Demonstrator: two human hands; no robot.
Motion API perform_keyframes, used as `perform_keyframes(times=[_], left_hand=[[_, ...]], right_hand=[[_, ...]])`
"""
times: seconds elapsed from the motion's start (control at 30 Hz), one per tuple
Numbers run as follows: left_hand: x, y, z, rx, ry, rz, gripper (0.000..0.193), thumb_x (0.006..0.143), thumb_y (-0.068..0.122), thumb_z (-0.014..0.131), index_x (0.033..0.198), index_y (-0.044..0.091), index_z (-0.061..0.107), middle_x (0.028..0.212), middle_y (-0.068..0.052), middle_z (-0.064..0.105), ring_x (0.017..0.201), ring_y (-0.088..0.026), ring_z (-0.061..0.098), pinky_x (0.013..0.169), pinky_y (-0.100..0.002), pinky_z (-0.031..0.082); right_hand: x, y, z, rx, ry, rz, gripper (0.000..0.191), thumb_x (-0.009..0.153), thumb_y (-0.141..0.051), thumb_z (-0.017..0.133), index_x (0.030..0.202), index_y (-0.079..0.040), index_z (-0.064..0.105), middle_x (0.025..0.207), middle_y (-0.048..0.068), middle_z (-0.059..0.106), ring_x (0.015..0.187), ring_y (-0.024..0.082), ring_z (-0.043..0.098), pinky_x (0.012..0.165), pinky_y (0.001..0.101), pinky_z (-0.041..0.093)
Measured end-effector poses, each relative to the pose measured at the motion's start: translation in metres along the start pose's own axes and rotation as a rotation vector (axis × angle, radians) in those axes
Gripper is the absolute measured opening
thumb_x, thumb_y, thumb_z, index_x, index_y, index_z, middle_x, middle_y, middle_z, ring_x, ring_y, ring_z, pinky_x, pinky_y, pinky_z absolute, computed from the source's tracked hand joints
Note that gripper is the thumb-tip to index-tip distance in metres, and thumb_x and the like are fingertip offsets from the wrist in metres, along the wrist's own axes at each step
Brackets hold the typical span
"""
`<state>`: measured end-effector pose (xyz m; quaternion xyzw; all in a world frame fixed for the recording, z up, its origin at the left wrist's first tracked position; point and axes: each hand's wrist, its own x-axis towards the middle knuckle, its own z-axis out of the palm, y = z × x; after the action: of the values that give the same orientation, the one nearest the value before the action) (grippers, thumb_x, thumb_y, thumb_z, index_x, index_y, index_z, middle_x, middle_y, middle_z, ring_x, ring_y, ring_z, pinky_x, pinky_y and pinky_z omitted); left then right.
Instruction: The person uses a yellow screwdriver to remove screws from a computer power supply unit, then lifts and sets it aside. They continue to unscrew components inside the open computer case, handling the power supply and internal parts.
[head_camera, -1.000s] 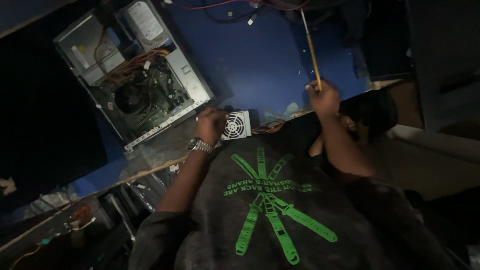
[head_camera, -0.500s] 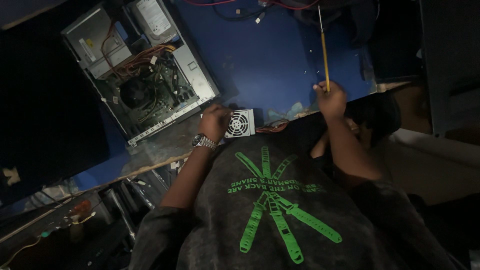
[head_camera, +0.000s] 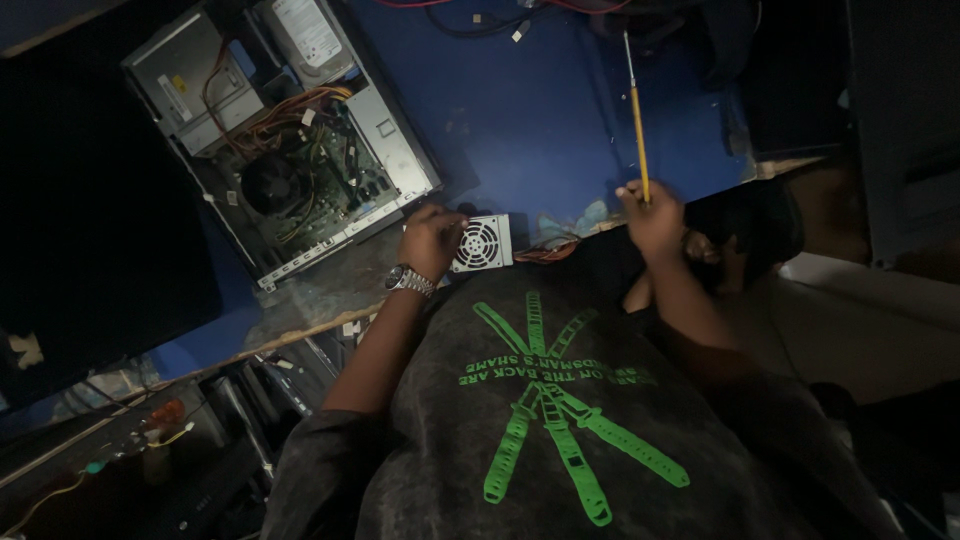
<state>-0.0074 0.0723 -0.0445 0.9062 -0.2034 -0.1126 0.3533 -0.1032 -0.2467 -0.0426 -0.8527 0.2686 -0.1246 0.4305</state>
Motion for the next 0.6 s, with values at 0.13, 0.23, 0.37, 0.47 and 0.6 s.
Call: perform_keyframes(times=[0.13,0.23,0.37,0.47,0.6], left_hand=[[-0.001,0.001,0.001,-0.016,0.011,-0.002,0.011,0.089,0.021,0.077,0.097,0.014,0.081,0.093,-0.009,0.071,0.088,-0.030,0.068,0.078,-0.042,0.055],[0.000,0.001,0.002,-0.021,0.042,0.034,0.012,0.089,0.022,0.077,0.096,0.014,0.081,0.093,-0.009,0.071,0.090,-0.031,0.067,0.079,-0.042,0.055],[0.002,0.001,0.000,-0.027,-0.022,0.001,0.012,0.092,0.022,0.076,0.099,0.014,0.080,0.093,-0.009,0.070,0.089,-0.030,0.068,0.082,-0.042,0.055],[0.003,0.004,-0.001,-0.011,-0.032,-0.014,0.012,0.089,0.021,0.076,0.099,0.015,0.080,0.095,-0.009,0.070,0.091,-0.031,0.067,0.082,-0.042,0.054],[0.006,0.007,-0.003,-0.032,0.025,0.122,0.012,0.090,0.014,0.074,0.100,0.014,0.080,0.102,-0.010,0.072,0.097,-0.032,0.068,0.086,-0.043,0.055]], right_hand=[[-0.010,-0.002,0.004,0.072,0.028,-0.071,0.024,0.094,-0.017,0.084,0.103,0.002,0.073,0.083,0.007,0.069,0.075,0.012,0.063,0.070,0.0277,0.053],[-0.017,-0.006,0.009,0.130,0.031,-0.115,0.021,0.094,-0.013,0.083,0.103,0.003,0.073,0.085,0.006,0.069,0.077,0.011,0.064,0.072,0.0267,0.054],[-0.026,-0.016,0.016,0.426,-0.039,-0.077,0.017,0.096,-0.011,0.081,0.103,0.002,0.072,0.090,0.003,0.069,0.080,0.009,0.064,0.071,0.0245,0.053],[-0.033,-0.026,0.019,0.304,-0.093,-0.044,0.018,0.095,-0.013,0.080,0.104,0.000,0.072,0.090,0.001,0.070,0.078,0.009,0.064,0.071,0.0239,0.054],[-0.040,-0.041,0.023,0.342,-0.079,-0.118,0.018,0.095,-0.012,0.081,0.104,0.001,0.072,0.091,0.002,0.068,0.084,0.009,0.062,0.078,0.0241,0.051]])
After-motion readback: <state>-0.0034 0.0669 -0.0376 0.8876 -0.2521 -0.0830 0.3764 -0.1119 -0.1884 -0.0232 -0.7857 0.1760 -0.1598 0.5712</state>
